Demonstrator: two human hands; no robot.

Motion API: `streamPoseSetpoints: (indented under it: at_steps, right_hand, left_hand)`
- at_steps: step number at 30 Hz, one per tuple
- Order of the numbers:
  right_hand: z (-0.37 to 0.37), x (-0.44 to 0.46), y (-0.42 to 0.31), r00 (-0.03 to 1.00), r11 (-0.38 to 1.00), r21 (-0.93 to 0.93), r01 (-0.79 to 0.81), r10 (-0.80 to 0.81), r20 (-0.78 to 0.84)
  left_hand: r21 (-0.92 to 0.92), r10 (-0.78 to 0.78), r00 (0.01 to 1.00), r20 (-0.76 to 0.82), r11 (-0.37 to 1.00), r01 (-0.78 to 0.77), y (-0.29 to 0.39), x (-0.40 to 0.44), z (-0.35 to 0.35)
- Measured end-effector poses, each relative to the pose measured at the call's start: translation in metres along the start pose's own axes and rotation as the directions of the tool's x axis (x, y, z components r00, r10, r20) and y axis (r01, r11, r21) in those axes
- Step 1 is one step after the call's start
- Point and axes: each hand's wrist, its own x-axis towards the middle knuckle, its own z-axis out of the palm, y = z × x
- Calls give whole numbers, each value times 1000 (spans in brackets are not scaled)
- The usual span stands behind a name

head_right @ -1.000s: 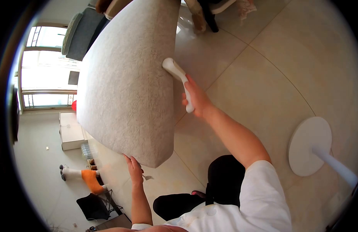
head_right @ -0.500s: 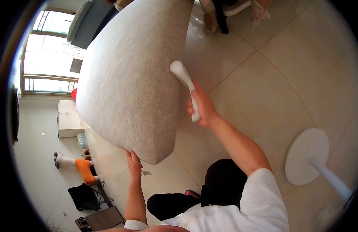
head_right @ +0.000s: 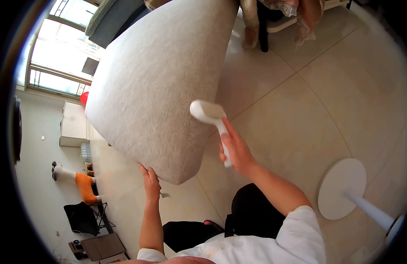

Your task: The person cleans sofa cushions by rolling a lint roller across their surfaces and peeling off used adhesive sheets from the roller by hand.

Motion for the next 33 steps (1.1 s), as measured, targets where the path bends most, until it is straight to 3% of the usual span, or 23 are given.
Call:
streamPoseSetpoints:
  at_steps: [2,6,9,11,17,21,23,26,28,33]
  right_hand:
    - [1,24,-13,988,990,2,144,-144,-61]
    - [-12,66,-46,980,984,-9,179,-179,-91]
    - [-17,96,-79,975,978,-36,207,-210,-70]
    - [-19,116,-95,968,974,-2,224,-223,-119]
    - [-12,159,-135,918,934,-113,339,-355,-179]
    - [-18,116,-97,951,952,-169,256,-279,-130]
    - [-16,81,-74,976,983,-127,129,-148,-161]
    - [-17,31,-38,990,993,-101,65,-77,-120]
    - [-14,1,-25,993,993,-29,-113,111,-49]
    - [-1,-46,-17,956,953,-71,-294,294,-20]
  left_hand:
    - [19,-13,1000,13,1000,13,3,-2,-1]
    - [56,49,999,22,997,-51,3,-4,2]
    - [40,-7,1000,22,999,7,8,-7,2]
    - [48,126,992,19,991,-127,12,-8,3]
    - [103,171,985,-20,980,-168,23,-6,6]
    - [96,116,991,-71,989,-109,21,-12,15]
    - [73,154,985,-78,986,-148,21,-8,16]
    - [46,172,978,-122,985,-167,22,-6,21]
    - [19,165,977,-135,986,-164,20,-5,24]
    - [-30,107,978,-180,993,-114,28,-7,27]
